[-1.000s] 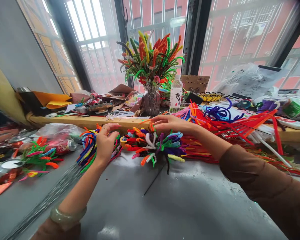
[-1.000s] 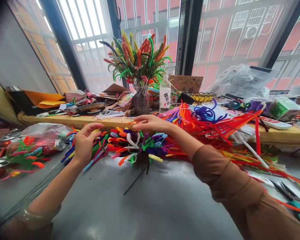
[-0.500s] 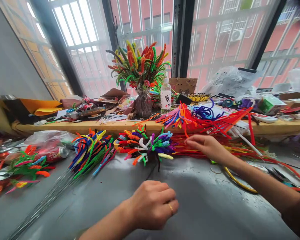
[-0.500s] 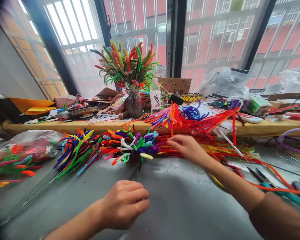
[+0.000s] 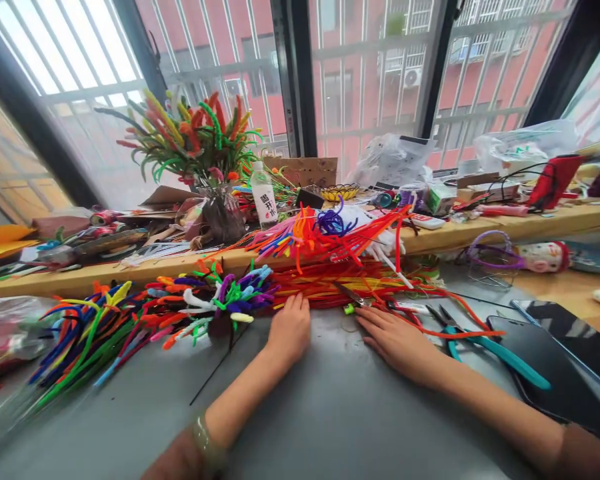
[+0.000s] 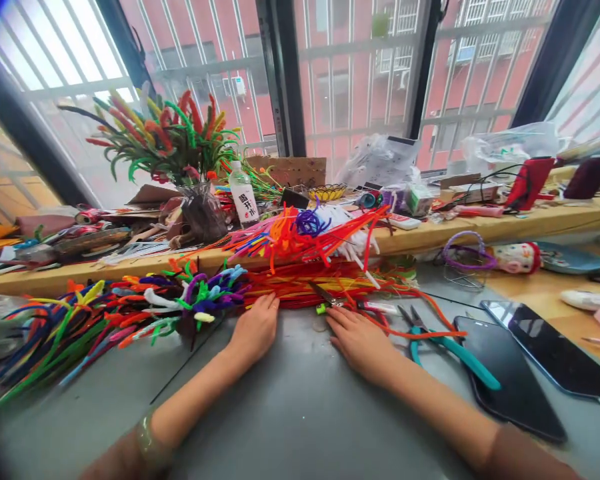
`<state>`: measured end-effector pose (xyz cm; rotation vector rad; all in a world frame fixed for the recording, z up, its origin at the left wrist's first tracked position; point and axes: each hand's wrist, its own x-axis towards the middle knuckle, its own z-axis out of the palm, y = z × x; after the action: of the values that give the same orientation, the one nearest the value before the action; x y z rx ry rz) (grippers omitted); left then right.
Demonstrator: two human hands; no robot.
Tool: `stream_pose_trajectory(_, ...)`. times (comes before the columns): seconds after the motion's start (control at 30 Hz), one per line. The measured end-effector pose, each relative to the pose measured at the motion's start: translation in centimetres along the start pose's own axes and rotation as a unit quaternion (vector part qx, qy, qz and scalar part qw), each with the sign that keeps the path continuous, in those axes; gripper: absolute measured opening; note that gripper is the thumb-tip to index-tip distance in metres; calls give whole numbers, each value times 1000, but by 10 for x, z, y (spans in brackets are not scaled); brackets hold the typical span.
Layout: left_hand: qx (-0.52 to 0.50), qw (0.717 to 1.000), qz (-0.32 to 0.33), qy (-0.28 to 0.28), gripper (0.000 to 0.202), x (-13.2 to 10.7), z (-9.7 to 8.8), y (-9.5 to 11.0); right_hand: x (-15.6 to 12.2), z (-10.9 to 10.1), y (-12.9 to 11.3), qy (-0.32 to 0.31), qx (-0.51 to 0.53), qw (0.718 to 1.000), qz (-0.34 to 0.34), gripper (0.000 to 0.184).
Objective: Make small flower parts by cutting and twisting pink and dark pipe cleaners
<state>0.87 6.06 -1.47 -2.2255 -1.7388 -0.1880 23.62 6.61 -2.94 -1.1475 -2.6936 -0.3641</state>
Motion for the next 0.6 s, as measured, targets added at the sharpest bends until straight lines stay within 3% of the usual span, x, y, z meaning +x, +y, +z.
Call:
stream_pose_trajectory(0.13,27,999,-36,-6,40,23,13,8,-2,3,13,8,-20,1000,6,38)
stream_pose_trajectory(0.37,54,997,-47,19,32,19,18,11,3,-4,23,22,-25,998,60,27)
stream_pose_trajectory(0.53,68,994,-29,80,28,15,8,5,10,-21,6,69,104,988,91,24)
stream_pose_trajectory(0.6,81,990,-4,119,26,11,4,5,17,-23,-2,60,269,951,143,22)
